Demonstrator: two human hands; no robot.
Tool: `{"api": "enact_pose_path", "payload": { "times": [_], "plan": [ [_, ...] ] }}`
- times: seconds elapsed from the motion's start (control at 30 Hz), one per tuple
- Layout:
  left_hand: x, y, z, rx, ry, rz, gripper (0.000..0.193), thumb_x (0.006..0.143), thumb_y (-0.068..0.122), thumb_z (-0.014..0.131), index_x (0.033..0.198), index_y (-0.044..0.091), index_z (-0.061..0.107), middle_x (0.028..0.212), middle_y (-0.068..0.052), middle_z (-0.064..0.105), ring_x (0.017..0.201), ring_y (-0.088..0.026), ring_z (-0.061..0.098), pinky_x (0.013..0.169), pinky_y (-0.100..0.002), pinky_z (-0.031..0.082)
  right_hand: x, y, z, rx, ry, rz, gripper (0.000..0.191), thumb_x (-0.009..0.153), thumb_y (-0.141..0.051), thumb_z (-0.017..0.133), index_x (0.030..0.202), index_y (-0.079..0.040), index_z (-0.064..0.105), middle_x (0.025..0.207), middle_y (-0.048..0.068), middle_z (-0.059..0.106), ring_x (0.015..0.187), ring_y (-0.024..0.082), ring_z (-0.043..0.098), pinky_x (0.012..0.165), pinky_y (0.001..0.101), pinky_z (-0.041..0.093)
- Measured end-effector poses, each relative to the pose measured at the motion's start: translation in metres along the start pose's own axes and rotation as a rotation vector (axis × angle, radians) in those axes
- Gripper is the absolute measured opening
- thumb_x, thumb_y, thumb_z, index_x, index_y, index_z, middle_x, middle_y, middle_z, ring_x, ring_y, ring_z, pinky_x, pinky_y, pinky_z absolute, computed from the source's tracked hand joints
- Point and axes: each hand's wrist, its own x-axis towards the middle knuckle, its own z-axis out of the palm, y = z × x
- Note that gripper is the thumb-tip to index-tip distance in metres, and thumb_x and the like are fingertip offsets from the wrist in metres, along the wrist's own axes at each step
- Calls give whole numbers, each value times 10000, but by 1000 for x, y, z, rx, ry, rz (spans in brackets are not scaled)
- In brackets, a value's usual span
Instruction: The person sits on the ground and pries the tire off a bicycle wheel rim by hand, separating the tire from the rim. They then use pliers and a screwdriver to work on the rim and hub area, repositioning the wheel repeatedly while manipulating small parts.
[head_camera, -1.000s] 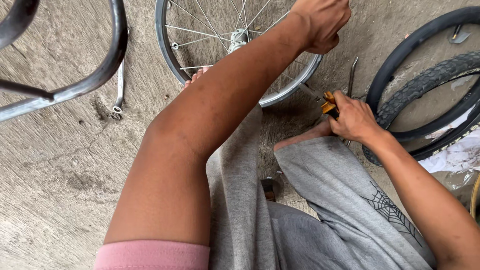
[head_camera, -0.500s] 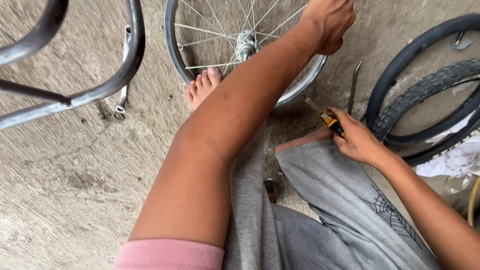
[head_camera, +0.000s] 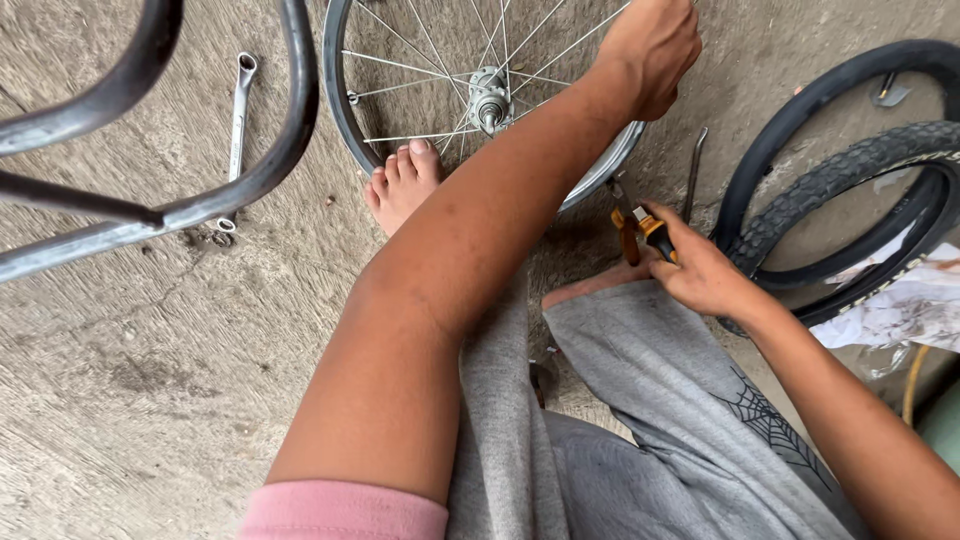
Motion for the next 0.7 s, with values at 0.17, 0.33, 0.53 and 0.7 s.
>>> {"api": "enact_pose_path", "payload": {
  "times": [0.17,0.33,0.53,0.7],
  "plan": [
    [-25,-5,-42,-45,83,10,262,885,338,659,1020,120,710,1028,-84,714,977,-268,658,871,-461,453,3,-4,-3,69,-75,183,833,822,-51,602,1587,-84,274,1344,241,600,1283,338,573,1081,404,428],
    [-147,50,-78,-1003,233,-233,493,954,310,653,1375,80,540,1359,-153,596,1186,-356,631,974,-488,507,1,-11,-2,169,-53,24,684,875,-68,603,1529,-59,399,1324,203,656,1271,315,612,1082,397,451],
    [-164,125,-20,-1720,-626,-614,1066,880,817,604,1418,-81,401,1216,-236,512,1091,-402,567,932,-472,504,-5,-24,6,59,28,129,760,836,-45,577,1557,-45,336,1339,228,610,1279,340,600,1045,408,471],
    [-133,149,-7,-2232,-377,-847,890,793,716,541,1185,-74,663,997,-200,747,946,-340,727,817,-480,583,-10,-31,8,-221,127,24,853,790,-31,639,1553,52,266,1462,365,445,1380,490,448,1118,470,397]
  ]
}}
